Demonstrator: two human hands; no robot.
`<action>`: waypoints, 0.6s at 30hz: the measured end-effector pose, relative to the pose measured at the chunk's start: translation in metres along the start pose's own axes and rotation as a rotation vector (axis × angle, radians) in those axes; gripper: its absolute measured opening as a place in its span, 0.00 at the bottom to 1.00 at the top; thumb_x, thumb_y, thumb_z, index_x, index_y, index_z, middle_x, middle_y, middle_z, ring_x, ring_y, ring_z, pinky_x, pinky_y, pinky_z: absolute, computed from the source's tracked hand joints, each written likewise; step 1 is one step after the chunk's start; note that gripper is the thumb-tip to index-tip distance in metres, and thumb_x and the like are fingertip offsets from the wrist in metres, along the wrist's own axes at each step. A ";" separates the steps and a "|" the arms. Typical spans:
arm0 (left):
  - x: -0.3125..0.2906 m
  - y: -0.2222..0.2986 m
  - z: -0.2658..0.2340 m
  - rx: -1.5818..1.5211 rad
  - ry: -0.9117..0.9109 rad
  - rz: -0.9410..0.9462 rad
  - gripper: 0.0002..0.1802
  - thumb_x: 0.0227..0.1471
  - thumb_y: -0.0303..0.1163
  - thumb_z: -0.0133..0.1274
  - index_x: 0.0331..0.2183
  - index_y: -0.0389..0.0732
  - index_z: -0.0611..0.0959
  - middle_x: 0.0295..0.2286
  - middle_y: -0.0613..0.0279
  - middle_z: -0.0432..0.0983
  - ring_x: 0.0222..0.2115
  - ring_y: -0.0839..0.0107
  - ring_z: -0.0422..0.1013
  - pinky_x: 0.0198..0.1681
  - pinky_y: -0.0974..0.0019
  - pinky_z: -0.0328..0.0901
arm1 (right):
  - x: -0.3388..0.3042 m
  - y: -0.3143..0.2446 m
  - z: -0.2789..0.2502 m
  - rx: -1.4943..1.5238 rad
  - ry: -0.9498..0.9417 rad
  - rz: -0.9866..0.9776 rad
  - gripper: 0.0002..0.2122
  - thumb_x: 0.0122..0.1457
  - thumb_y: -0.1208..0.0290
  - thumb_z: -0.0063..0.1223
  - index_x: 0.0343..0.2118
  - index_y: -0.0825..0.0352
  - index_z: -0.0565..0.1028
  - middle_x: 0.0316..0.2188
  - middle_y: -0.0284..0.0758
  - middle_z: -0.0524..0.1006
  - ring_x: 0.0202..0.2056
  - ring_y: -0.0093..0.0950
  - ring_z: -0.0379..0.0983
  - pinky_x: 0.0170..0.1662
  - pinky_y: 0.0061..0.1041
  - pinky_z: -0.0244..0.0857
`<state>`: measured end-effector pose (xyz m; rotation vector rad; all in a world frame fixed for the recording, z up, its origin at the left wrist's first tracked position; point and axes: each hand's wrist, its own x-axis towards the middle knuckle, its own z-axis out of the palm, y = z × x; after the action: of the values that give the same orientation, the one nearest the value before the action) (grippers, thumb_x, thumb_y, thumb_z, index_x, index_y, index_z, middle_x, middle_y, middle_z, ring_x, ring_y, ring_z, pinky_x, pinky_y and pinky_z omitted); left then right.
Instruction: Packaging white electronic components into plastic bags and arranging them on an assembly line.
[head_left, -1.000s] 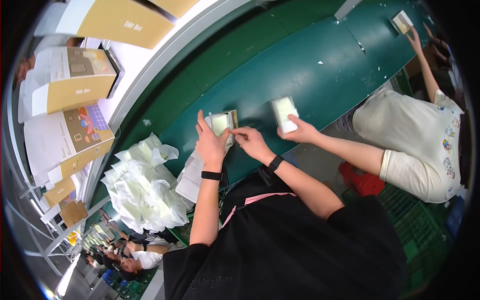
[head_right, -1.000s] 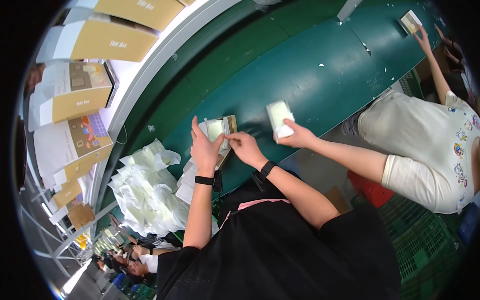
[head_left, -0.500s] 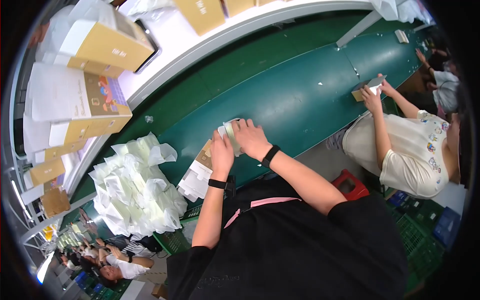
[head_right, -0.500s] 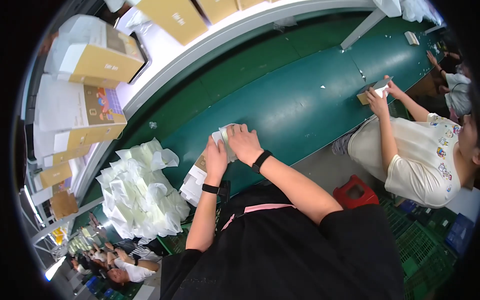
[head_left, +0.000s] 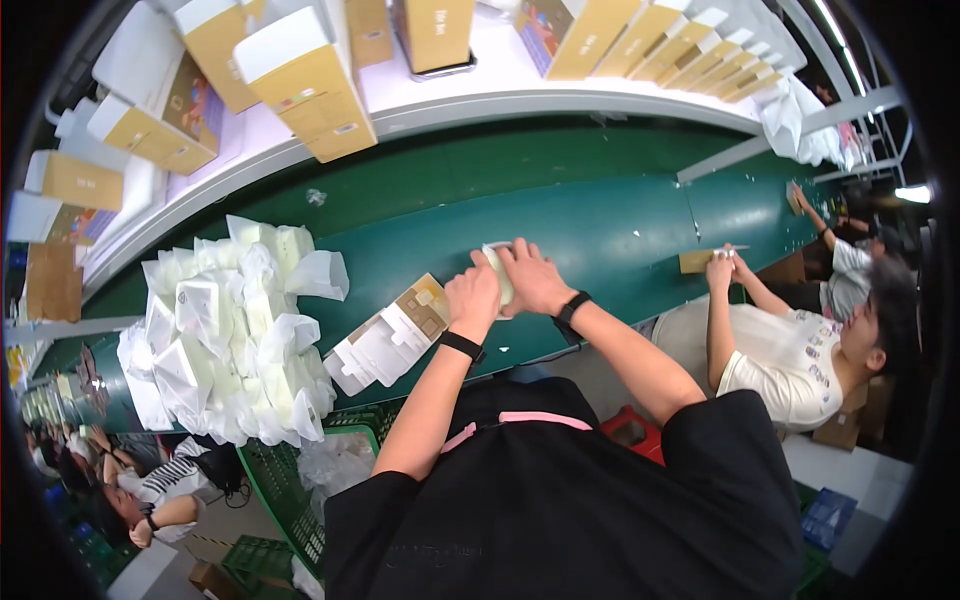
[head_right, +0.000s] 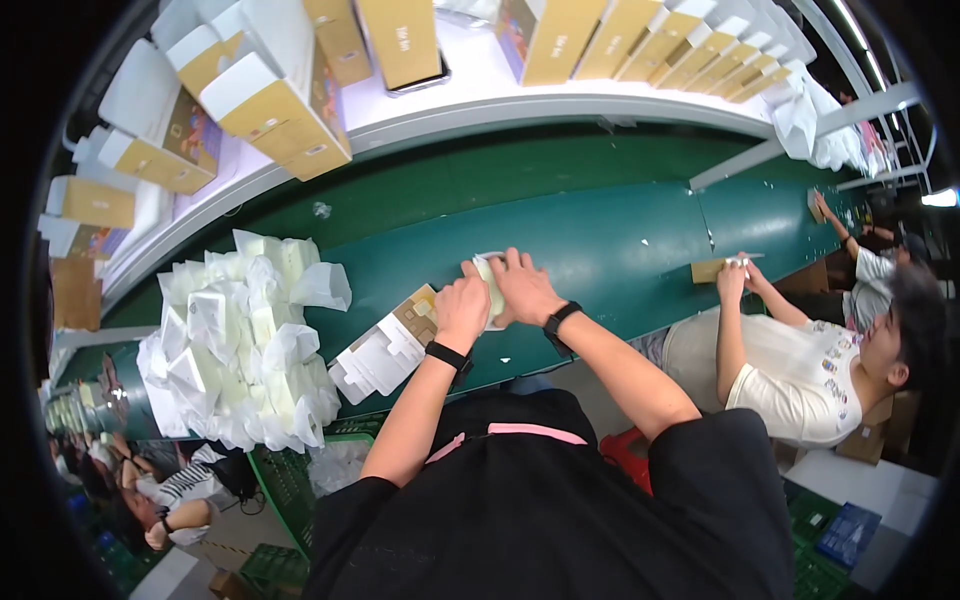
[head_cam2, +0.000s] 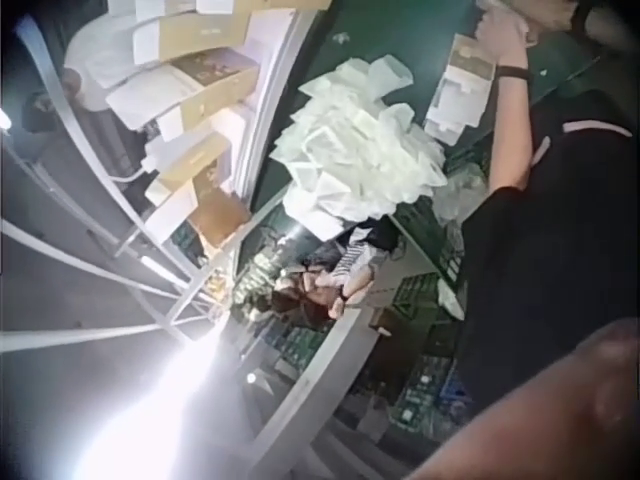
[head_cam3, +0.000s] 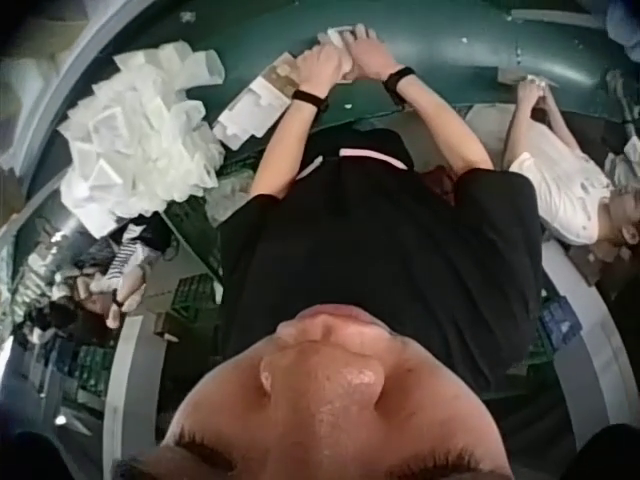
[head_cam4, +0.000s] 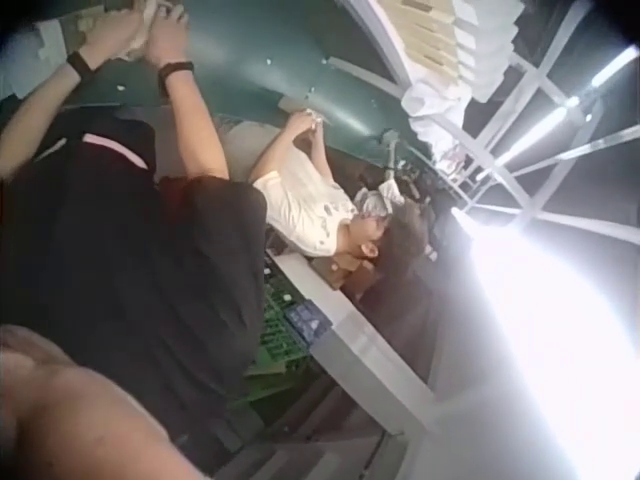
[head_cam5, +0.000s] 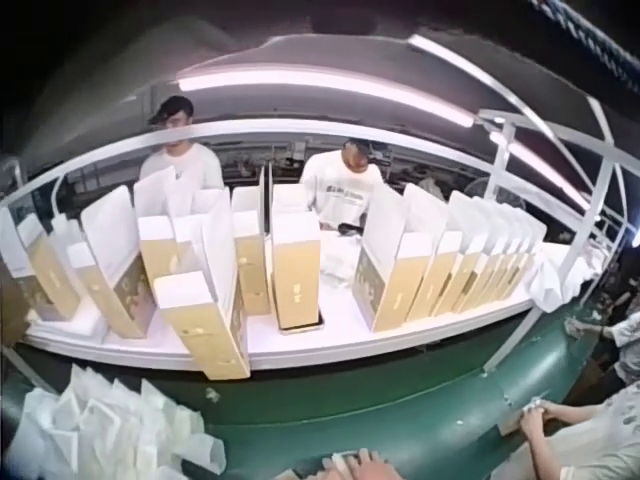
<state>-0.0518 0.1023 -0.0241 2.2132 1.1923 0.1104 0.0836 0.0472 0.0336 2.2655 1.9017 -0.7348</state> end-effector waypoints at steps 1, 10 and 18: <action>0.001 -0.001 0.004 0.029 0.021 0.025 0.16 0.61 0.33 0.43 0.45 0.30 0.72 0.25 0.40 0.82 0.28 0.39 0.80 0.35 0.40 0.74 | -0.008 0.002 -0.007 0.046 -0.008 0.004 0.48 0.33 0.62 0.77 0.60 0.67 0.63 0.55 0.45 0.66 0.56 0.48 0.67 0.50 0.55 0.71; 0.005 0.036 -0.030 -0.050 -0.156 0.191 0.26 0.61 0.35 0.43 0.56 0.27 0.68 0.28 0.36 0.81 0.32 0.38 0.79 0.39 0.39 0.73 | -0.058 0.056 -0.032 0.211 0.243 -0.228 0.48 0.33 0.63 0.76 0.61 0.70 0.61 0.57 0.49 0.65 0.57 0.49 0.66 0.54 0.47 0.70; 0.018 0.054 -0.024 -0.042 -0.227 0.215 0.33 0.57 0.31 0.46 0.61 0.24 0.64 0.29 0.37 0.82 0.32 0.38 0.79 0.41 0.40 0.72 | -0.074 0.093 -0.015 0.595 0.475 -0.180 0.51 0.31 0.68 0.75 0.63 0.71 0.57 0.57 0.47 0.66 0.57 0.43 0.69 0.60 0.38 0.66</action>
<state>-0.0099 0.1054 0.0215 2.2423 0.8216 -0.0284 0.1685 -0.0341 0.0558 2.8522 2.3688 -0.9596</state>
